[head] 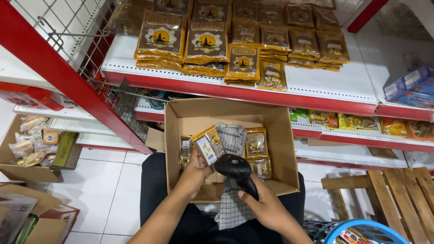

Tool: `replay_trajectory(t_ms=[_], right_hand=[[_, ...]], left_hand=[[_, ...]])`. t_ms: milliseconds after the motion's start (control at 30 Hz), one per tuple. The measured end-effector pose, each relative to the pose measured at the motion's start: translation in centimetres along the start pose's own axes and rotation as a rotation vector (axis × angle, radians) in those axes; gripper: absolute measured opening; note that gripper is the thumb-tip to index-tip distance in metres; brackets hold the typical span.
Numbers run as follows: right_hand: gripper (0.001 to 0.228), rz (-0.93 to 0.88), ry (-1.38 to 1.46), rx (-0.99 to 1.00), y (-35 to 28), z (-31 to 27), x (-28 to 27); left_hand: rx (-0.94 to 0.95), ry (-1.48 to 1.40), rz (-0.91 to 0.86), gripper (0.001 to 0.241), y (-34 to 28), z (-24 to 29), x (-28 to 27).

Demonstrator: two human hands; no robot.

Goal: The person picks up coffee packets from a shelf and a box, scans them using a handheld scanner, and places them into a cardboard box.

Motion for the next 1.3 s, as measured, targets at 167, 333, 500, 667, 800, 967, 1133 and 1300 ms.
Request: replay_trajectory(t_ms=[167,333,500,667,800,967,1133,1300], right_hand=[[0.044,0.142,0.065,0.059,0.5,0.5,-5.0],[0.057,0.624,-0.097,-0.022,3.2,0.8,-16.5],[0.072,0.895,-0.754,-0.018,9.7,3.6,-28.9],[0.075,0.9,-0.803,0.264,14.1,5.5,-33.1],[0.076,0.928,-0.845,0.407,15.4,5.7,-34.0],[0.075,0.989,-0.793,0.402,15.7,5.4,-34.1],[0.079,1.126,-0.833,0.259,15.5,4.0,-33.3],[0.034,0.797,-0.437,-0.378,13.5,-2.1,-22.1]], left_hand=[[-0.151,-0.15,0.054,0.062,-1.2,2.0,1.2],[-0.251,-0.562,0.057,0.057,-2.3,2.8,2.2],[-0.378,-0.889,0.174,0.042,-1.8,0.9,3.4],[-0.414,-0.648,0.12,0.04,-3.0,2.0,5.3],[-0.418,-0.441,0.14,0.047,-4.2,3.8,6.8],[-0.362,-0.51,0.077,0.051,-3.5,3.2,6.9],[-0.325,-0.439,0.084,0.047,-3.2,4.4,8.2],[-0.049,-0.231,0.06,0.062,-0.9,2.1,8.5]])
Point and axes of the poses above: each hand's wrist, its own y-axis towards the middle knuckle, its own x-axis out of the palm, z = x × y, the point moved 2 cm from there along y, towards the middle knuckle, and after that the axes turned 2 degrees about -x, right-handed, at the moved point
